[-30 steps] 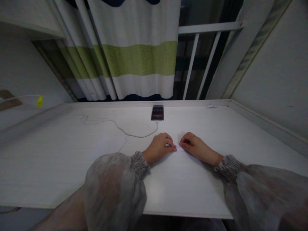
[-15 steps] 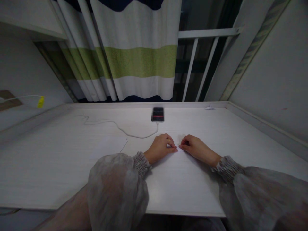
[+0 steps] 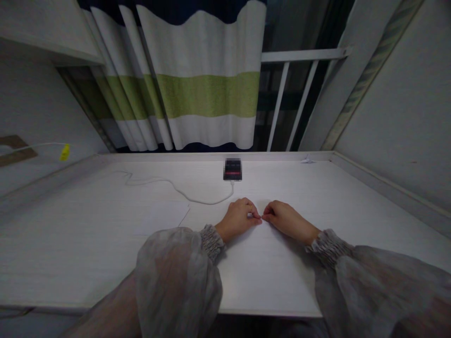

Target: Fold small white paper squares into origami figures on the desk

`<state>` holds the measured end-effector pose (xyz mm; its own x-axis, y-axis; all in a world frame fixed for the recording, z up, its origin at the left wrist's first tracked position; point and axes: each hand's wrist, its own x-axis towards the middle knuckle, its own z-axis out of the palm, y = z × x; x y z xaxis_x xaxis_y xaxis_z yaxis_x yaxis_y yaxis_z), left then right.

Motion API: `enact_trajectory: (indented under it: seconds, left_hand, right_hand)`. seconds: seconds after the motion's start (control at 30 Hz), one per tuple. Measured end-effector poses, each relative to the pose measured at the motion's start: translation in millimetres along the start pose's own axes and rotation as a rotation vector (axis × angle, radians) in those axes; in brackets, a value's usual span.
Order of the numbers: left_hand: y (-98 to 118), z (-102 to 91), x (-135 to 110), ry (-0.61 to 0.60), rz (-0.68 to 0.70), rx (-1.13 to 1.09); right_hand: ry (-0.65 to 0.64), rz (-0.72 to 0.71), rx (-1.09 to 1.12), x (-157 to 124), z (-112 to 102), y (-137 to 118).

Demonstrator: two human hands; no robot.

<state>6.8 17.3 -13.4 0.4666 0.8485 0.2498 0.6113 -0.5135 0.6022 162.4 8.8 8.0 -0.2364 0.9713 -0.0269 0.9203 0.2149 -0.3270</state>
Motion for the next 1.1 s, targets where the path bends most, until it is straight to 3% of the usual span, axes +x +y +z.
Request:
enact_trajectory:
  seconds: [0.3, 0.6, 0.83, 1.1]
  left_hand:
    - [3, -3.1, -2, -0.012, -0.005, 0.013]
    - [0, -1.2, -3, -0.004, -0.042, -0.009]
    - [-5, 2.2, -1, 0.031, -0.040, -0.053]
    - [-1, -2.2, -4, 0.038, 0.026, -0.103]
  right_hand:
    - [-0.014, 0.040, 0.045, 1, -3, -4]
    - [0.021, -0.011, 0.143, -1, 1, 2]
    - [0.045, -0.135, 0.300, -2, 3, 5]
    - [0.190, -0.362, 0.340, -7, 2, 11]
